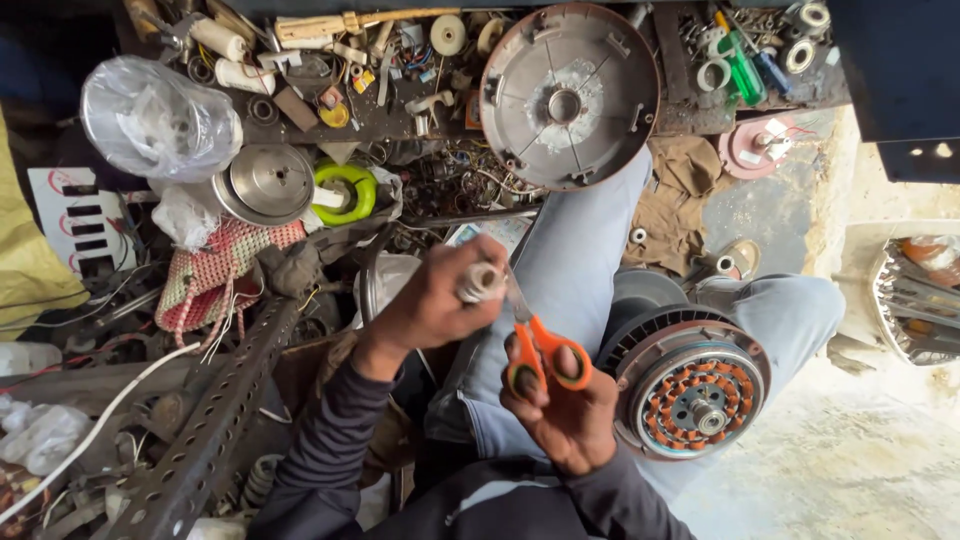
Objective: The person sits on the floor with a ceiling fan motor on their lap, fits the rotor into the wound stator, taps the bearing with a mallet, cuts a wire with scissors, and presses the reddish-brown cover onto the motor housing, hammering it into place and holding the assembled motor.
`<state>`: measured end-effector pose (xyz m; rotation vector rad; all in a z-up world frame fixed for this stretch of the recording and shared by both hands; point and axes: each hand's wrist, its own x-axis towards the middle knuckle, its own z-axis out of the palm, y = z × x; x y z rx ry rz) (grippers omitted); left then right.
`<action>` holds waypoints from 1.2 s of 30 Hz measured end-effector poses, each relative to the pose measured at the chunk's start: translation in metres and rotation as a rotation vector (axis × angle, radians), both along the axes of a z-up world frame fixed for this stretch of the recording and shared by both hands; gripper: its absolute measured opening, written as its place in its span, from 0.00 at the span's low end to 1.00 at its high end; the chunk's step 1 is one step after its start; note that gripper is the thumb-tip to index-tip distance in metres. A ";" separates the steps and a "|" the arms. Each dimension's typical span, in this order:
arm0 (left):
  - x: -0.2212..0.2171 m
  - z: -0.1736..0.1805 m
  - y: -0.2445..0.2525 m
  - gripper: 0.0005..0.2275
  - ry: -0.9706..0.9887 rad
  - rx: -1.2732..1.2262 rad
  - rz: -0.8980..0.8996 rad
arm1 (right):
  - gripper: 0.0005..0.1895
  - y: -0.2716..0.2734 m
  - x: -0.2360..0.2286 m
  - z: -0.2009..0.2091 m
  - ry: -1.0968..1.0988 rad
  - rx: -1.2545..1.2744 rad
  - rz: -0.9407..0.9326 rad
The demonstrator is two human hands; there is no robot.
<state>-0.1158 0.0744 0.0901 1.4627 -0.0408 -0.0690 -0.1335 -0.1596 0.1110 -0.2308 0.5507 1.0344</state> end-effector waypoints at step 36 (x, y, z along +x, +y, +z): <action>0.126 -0.059 0.102 0.24 -0.028 1.068 0.555 | 0.20 -0.027 0.371 -0.131 -2.268 -1.600 0.420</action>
